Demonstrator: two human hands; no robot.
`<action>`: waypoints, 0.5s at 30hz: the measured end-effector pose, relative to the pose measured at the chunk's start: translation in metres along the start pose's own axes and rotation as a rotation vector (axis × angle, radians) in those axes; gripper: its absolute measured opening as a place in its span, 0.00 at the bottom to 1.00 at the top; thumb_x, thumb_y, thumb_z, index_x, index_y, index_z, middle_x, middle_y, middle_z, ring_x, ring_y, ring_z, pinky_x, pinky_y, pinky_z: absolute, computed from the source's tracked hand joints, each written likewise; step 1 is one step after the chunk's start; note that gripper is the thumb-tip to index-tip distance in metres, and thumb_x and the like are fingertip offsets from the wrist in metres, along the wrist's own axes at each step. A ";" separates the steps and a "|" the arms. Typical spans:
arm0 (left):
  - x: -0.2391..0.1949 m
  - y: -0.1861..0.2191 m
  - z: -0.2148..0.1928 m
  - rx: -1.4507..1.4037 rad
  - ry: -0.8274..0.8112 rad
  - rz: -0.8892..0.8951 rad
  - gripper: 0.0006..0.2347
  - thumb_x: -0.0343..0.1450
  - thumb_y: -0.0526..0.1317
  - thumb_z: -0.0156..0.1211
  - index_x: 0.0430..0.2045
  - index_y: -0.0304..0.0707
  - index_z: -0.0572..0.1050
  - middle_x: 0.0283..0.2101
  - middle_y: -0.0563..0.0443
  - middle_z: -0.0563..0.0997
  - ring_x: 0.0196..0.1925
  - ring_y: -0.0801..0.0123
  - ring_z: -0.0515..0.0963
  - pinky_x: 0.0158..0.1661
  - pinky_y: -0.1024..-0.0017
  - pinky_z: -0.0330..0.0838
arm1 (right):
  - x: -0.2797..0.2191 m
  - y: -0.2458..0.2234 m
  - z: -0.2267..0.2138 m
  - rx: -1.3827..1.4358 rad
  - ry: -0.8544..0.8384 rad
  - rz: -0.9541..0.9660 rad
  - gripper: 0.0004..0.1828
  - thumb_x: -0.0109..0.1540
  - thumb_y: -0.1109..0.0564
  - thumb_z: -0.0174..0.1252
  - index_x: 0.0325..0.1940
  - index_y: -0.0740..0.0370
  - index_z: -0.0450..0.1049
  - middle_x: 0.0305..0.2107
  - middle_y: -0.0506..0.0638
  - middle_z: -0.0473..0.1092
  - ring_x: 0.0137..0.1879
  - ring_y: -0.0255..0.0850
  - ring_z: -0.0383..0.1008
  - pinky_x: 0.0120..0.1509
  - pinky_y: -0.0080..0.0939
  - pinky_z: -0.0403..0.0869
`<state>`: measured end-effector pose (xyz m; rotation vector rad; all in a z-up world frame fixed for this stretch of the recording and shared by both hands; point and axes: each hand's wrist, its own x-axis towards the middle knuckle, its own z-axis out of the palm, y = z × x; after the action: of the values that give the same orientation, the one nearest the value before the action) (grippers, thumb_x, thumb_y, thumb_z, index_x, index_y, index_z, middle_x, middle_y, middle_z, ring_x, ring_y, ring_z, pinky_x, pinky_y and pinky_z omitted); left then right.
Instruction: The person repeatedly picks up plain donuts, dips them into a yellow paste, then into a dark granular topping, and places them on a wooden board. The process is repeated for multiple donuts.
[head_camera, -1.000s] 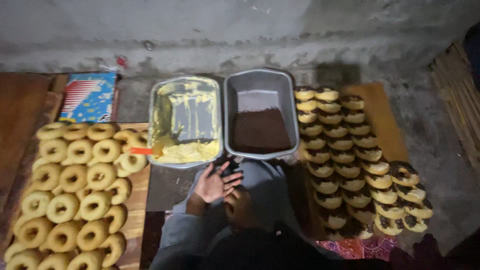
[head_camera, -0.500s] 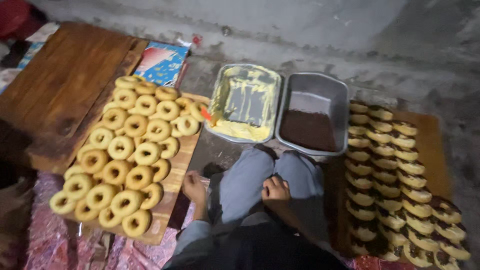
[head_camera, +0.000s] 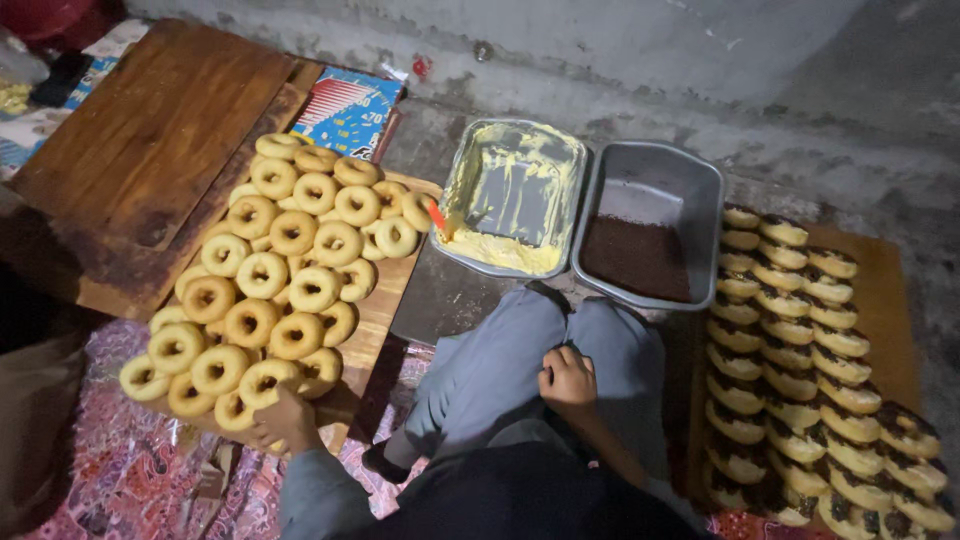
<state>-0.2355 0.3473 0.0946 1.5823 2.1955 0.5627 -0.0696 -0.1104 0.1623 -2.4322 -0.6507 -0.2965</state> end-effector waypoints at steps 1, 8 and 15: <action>0.001 0.003 0.003 -0.224 -0.020 0.024 0.32 0.66 0.52 0.70 0.52 0.27 0.60 0.60 0.19 0.64 0.61 0.28 0.66 0.49 0.30 0.66 | -0.001 0.000 0.001 -0.011 0.000 0.001 0.06 0.52 0.58 0.59 0.31 0.57 0.71 0.29 0.51 0.69 0.39 0.51 0.71 0.48 0.53 0.68; 0.012 0.049 0.026 -0.813 -0.093 0.203 0.25 0.70 0.34 0.72 0.55 0.24 0.61 0.54 0.27 0.75 0.51 0.49 0.79 0.51 0.60 0.78 | 0.002 0.002 0.003 -0.021 0.013 -0.029 0.07 0.51 0.58 0.59 0.31 0.57 0.71 0.30 0.51 0.68 0.40 0.51 0.71 0.46 0.53 0.68; 0.014 0.104 0.066 -0.125 -0.216 -0.258 0.30 0.65 0.54 0.78 0.46 0.23 0.72 0.52 0.31 0.75 0.50 0.51 0.76 0.48 0.56 0.75 | -0.002 0.007 0.011 -0.033 0.024 -0.010 0.06 0.51 0.58 0.60 0.31 0.57 0.70 0.29 0.50 0.68 0.39 0.51 0.71 0.46 0.53 0.68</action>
<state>-0.1222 0.3975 0.0922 1.2113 2.1124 0.4210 -0.0669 -0.1093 0.1492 -2.4533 -0.6519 -0.3424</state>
